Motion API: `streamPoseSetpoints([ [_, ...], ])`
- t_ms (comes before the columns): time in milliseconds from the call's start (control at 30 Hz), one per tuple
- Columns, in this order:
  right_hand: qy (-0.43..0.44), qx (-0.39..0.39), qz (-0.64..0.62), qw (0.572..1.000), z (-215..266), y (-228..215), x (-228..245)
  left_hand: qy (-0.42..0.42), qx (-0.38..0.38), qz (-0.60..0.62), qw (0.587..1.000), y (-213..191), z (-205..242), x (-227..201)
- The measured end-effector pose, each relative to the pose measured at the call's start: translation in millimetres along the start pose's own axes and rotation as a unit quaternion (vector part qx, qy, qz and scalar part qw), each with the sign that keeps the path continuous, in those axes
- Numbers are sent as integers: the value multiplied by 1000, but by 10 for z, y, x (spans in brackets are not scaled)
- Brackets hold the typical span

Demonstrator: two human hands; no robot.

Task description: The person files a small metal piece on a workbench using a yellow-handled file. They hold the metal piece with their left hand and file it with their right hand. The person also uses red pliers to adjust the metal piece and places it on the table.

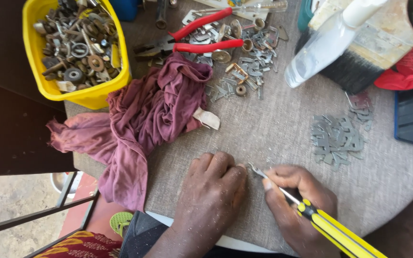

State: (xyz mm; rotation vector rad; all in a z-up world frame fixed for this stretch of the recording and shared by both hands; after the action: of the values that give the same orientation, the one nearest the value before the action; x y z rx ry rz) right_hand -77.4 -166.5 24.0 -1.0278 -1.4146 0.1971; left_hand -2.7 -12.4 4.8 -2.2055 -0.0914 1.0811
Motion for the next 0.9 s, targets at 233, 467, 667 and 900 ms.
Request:
streamPoseSetpoints([
  [233, 29, -12, 23, 999, 16, 30, -47, -2, 1, -3, 1000, 15, 19, 43],
  [467, -35, 3, -23, 999, -49, 24, -44, 3, -6, -8, 1000, 15, -20, 49],
  [667, -51, -3, 25, 998, 7, -22, -19, 5, -11, -5, 1000, 58, 17, 32],
  [900, -61, 14, 11, 998, -66, 12, 67, 0, -12, 3, 1000, 17, 14, 45],
])
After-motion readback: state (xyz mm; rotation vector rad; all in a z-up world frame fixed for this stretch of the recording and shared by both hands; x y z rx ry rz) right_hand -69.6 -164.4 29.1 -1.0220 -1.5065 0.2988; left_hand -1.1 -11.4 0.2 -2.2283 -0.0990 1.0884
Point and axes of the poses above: each hand's wrist, its own z-axis away from the middle knuckle, its own y-axis out of the palm, x = y × z, the point moved 1 cm from there along -z, towards the middle knuckle, and after that the axes turned 11 degrees about z, right-handed, at the moved point
